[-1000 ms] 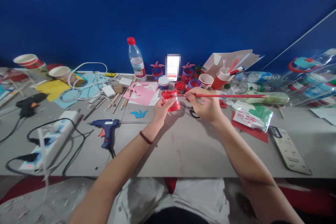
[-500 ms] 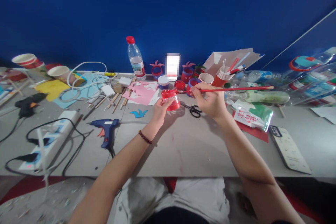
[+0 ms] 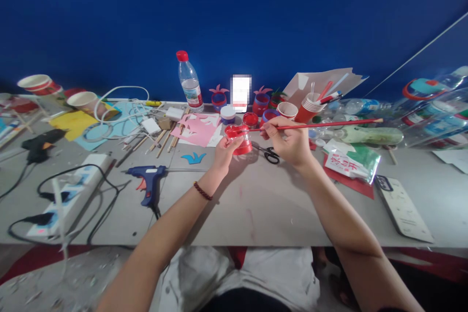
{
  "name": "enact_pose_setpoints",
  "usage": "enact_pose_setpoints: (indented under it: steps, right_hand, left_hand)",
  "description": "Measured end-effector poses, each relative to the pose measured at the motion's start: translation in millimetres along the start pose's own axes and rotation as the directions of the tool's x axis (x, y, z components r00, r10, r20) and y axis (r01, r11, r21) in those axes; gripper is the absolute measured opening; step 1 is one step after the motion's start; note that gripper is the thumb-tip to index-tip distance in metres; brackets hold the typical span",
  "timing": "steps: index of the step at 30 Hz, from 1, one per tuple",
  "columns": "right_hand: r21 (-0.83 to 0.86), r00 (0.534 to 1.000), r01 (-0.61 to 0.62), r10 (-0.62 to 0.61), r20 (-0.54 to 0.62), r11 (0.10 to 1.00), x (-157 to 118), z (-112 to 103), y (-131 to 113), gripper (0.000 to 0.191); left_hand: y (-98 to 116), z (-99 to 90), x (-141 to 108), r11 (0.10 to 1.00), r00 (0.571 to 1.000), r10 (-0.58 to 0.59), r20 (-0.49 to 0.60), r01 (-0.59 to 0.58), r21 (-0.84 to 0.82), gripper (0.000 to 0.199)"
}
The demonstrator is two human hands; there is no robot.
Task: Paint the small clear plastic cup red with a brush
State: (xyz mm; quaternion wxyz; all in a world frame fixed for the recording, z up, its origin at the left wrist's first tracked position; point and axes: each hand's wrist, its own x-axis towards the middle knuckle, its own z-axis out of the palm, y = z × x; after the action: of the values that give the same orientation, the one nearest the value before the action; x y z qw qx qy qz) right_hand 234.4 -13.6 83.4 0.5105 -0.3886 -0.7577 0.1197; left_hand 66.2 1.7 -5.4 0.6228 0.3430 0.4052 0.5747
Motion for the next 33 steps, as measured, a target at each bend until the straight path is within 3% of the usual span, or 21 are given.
enact_pose_setpoints:
  steps: [16, 19, 24, 33]
  right_hand:
    - [-0.095, 0.993, -0.042, 0.032, -0.114, 0.995, 3.5, -11.4, 12.5, 0.028]
    - [0.002, 0.987, -0.103, 0.102, -0.128, 0.995, 2.3, -10.5, 13.8, 0.030]
    - [0.205, 0.983, -0.164, 0.177, -0.049, 0.965, -0.2, 0.3, 10.9, 0.031]
    - [0.162, 0.979, -0.188, 0.197, -0.045, 0.969, -0.1, 2.7, 13.8, 0.035]
  left_hand:
    - [-2.0, -1.7, 2.2, 1.000, 1.000, -0.007, 0.005, 0.007, -0.018, 0.046]
    - [-2.7, -1.9, 2.9, 1.000, 1.000, -0.008, 0.011, 0.008, -0.015, 0.047]
    - [-1.8, -2.8, 2.8, 1.000, 1.000, -0.004, 0.020, 0.004, 0.030, 0.049]
    - [-4.8, -3.0, 3.5, 1.000, 1.000, -0.001, 0.003, 0.001, -0.026, 0.046]
